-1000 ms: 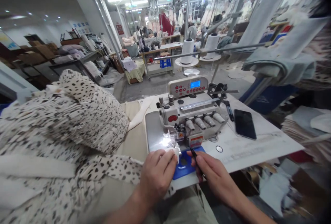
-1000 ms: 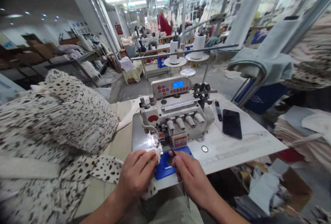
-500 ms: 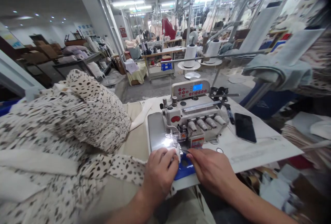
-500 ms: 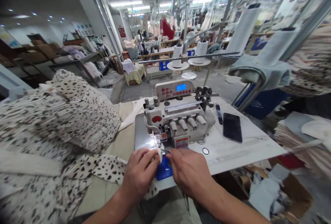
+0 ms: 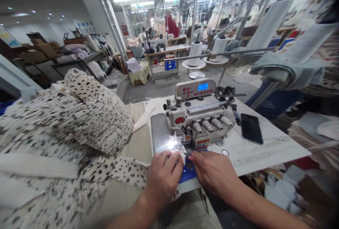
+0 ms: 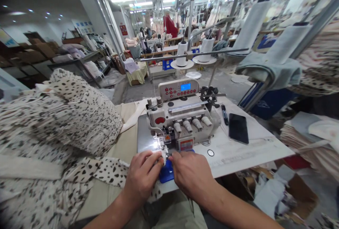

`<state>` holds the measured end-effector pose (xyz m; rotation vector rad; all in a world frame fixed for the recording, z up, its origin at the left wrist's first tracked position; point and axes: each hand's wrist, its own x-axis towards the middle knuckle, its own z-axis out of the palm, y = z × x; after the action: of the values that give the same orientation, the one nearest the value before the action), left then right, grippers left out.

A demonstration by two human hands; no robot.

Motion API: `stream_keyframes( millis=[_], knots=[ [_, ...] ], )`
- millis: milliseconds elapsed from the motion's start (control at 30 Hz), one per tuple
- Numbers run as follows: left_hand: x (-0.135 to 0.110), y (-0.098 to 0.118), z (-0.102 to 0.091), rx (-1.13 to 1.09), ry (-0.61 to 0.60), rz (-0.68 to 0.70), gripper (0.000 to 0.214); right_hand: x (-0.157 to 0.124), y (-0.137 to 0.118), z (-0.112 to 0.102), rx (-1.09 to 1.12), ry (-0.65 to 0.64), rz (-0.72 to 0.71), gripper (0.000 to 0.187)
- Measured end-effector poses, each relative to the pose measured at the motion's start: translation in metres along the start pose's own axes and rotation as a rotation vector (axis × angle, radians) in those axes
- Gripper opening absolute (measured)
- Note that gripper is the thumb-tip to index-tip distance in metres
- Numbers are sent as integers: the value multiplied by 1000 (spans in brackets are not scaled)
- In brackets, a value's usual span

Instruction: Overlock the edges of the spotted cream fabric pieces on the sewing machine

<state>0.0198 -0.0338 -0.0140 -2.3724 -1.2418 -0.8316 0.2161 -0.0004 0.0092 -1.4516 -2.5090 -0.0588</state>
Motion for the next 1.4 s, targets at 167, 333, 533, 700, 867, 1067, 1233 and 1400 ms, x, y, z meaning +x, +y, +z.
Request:
stream_keyframes(
  millis=[167,333,533,700,867,1067,1233,1400],
  knots=[
    [-6,7,0,54,-67,-64,29,4,-4,2,-22,7,28,26],
    [-5,13,-1,124,-124,-102,38,8,-6,8,-39,16,56,25],
    [-1,17,1,172,-138,-123,41,11,-7,11,-33,53,86,26],
    [-3,18,2,159,-145,-131,45,4,-7,23,16,130,108,30],
    [-7,16,5,125,-90,-116,47,-21,0,52,265,397,140,30],
    [-9,13,4,69,-72,-98,44,-43,8,82,654,514,183,28],
    [-5,11,2,17,-44,-106,32,-41,7,94,826,530,219,31],
    [-2,4,2,27,-84,-75,35,-40,7,97,866,497,208,34]
  ],
)
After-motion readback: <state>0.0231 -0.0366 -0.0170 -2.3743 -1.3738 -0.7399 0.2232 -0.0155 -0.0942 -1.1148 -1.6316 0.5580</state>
